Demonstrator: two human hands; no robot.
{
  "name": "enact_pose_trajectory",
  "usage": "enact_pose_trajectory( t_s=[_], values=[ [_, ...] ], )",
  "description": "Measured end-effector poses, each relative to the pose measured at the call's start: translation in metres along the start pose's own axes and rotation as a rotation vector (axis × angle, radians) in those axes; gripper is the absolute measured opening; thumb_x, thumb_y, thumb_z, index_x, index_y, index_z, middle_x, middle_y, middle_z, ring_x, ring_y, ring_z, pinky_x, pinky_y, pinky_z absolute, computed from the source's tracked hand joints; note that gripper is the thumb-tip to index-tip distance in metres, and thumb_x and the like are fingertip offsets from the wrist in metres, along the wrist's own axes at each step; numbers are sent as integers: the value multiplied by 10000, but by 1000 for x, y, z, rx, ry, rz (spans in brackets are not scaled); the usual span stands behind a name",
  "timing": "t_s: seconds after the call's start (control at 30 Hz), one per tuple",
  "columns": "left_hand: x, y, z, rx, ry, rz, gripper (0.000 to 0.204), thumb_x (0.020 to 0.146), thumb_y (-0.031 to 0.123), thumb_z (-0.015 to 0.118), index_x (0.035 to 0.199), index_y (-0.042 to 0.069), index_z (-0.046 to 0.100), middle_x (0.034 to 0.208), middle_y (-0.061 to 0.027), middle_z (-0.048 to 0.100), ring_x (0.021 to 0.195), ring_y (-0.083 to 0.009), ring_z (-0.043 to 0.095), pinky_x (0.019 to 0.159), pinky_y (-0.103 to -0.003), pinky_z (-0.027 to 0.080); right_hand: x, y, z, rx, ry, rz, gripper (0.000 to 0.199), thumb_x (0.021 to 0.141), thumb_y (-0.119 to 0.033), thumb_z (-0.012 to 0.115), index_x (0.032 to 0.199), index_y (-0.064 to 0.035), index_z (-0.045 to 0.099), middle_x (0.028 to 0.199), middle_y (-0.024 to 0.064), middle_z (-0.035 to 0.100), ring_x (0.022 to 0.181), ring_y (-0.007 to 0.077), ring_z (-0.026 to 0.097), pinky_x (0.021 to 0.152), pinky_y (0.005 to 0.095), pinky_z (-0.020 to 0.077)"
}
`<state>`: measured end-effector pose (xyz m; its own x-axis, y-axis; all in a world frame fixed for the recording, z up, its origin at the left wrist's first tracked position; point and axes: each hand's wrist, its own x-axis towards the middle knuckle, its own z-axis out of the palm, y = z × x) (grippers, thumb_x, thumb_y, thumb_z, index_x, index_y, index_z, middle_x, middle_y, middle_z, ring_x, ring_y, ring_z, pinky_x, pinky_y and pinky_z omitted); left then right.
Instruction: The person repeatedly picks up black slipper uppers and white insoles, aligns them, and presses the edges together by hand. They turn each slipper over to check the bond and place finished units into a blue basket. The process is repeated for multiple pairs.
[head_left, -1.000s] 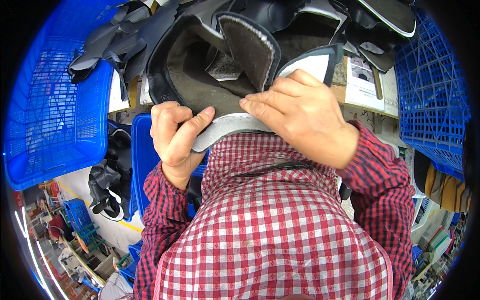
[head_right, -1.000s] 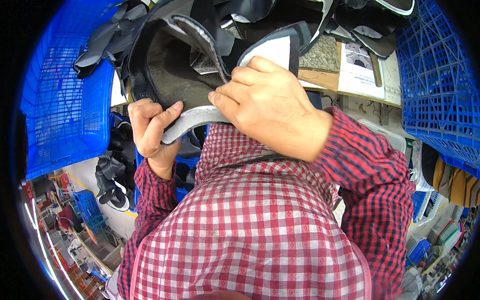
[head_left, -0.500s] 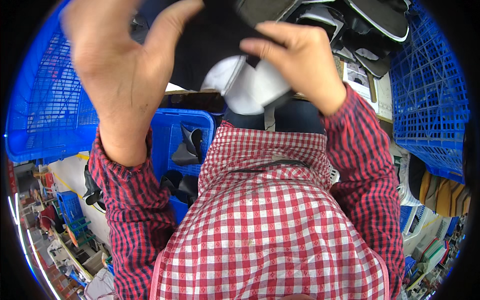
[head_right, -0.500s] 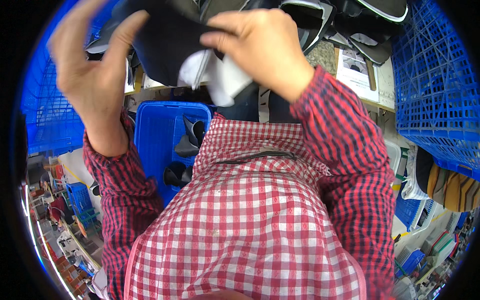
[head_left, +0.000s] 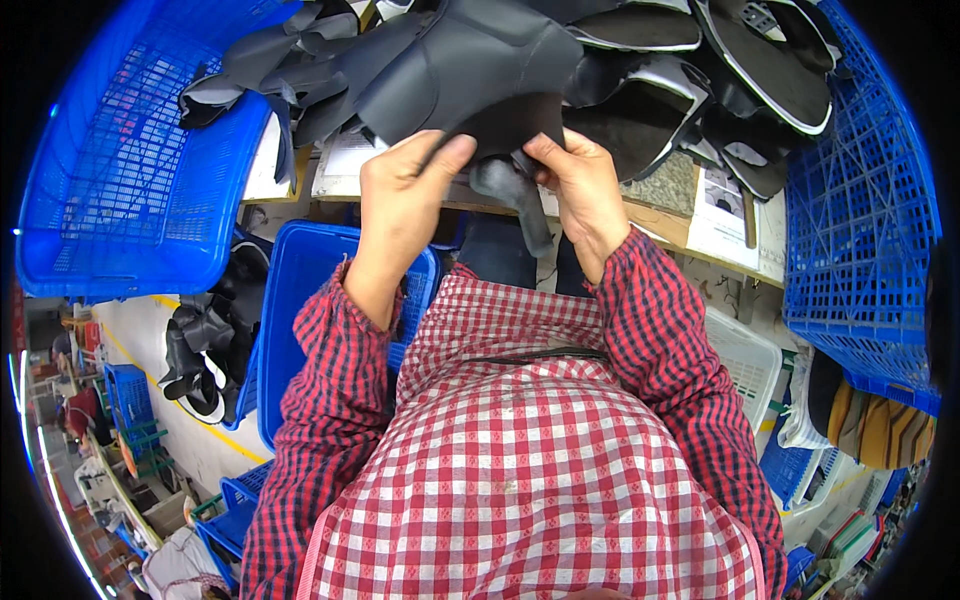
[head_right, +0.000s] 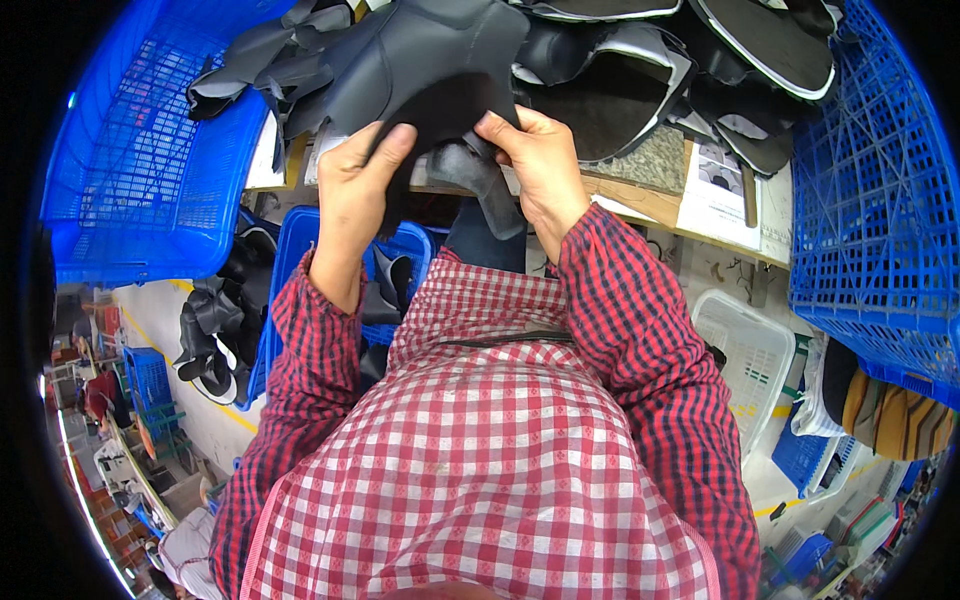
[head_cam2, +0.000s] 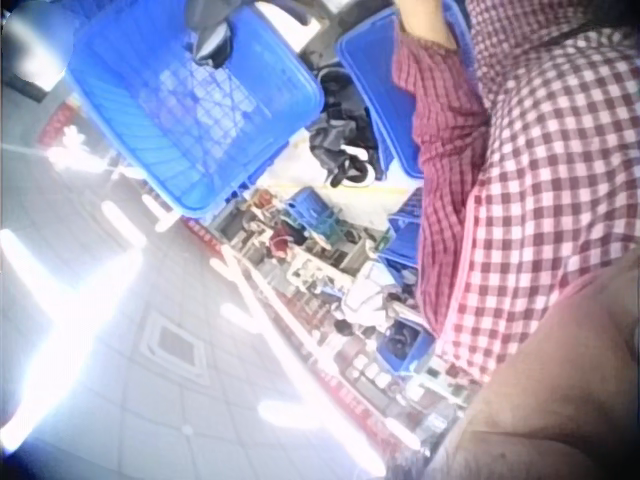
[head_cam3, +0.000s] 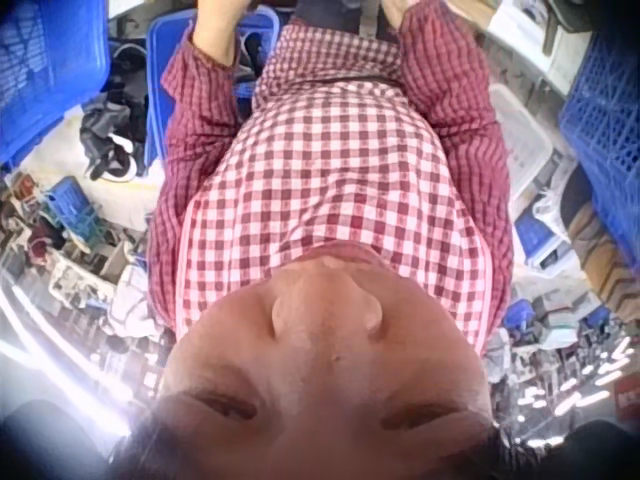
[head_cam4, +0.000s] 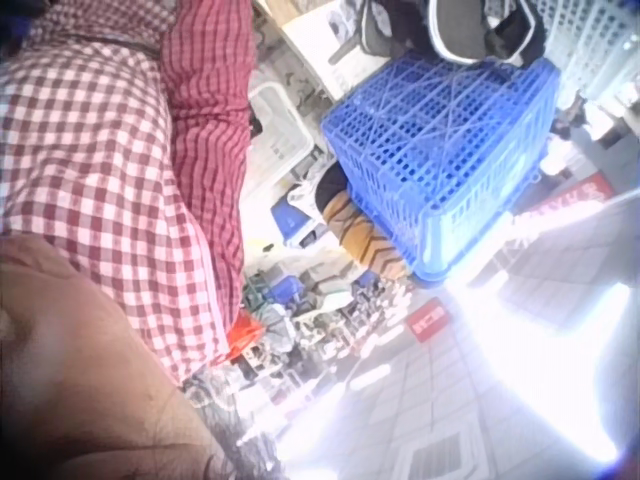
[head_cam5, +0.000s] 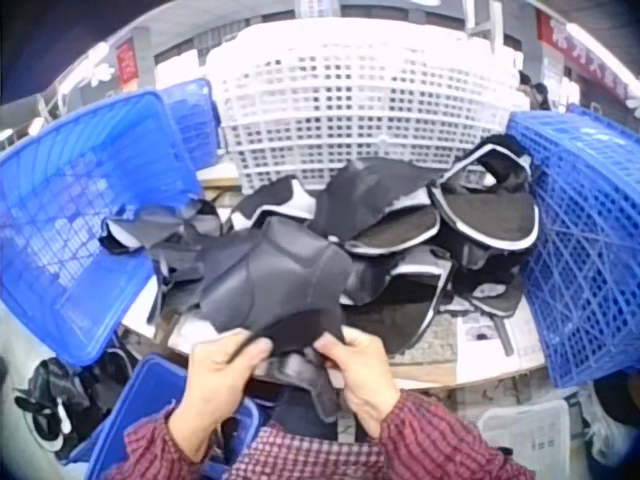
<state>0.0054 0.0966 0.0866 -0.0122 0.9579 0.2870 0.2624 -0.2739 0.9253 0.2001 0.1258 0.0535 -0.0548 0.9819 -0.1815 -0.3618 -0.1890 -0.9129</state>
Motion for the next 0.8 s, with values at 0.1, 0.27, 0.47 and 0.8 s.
enact_pose_trajectory(
  t_s=[0.1, 0.27, 0.47, 0.8],
  values=[
    [-17, 16, 10, -479, 167, -173, 335, 1034, 255, 685, 1153, -55, 733, 988, -7, 735, 853, -99, 642, 772, -267, 522, -5, -8, 13, 138, -4, -90, 140, 931, -213, 805, 1014, -101, 796, 898, -47, 747, 731, 29, 587, 669, 215, 421],
    [-27, 43, -7, 520, 167, 492, 336, 748, 77, 835, 1070, 165, 803, 1237, -164, 615, 1186, -344, 567, 940, -401, 521, -19, -25, 23, 179, -44, -263, 110, 942, -53, 719, 1019, -60, 797, 862, -30, 739, 728, 33, 591, 672, 209, 441],
    [-17, 11, -19, -246, -16, 113, 243, 953, 183, 756, 1093, -15, 761, 1490, -150, 451, 1298, -233, 533, 1031, -361, 485, -36, -8, 25, 138, -28, -182, 165, 944, -193, 797, 1060, -74, 797, 908, -45, 742, 758, 25, 595, 688, 207, 445],
    [-37, -42, 13, -1498, -161, -669, 421, 1085, 358, 551, 1322, 15, 616, 1250, -137, 707, 1139, -275, 687, 1039, -421, 537, -42, 1, 21, 209, -56, -121, 185, 942, -268, 806, 1040, -112, 795, 931, -56, 743, 795, 27, 613, 701, 208, 451]
  ],
)
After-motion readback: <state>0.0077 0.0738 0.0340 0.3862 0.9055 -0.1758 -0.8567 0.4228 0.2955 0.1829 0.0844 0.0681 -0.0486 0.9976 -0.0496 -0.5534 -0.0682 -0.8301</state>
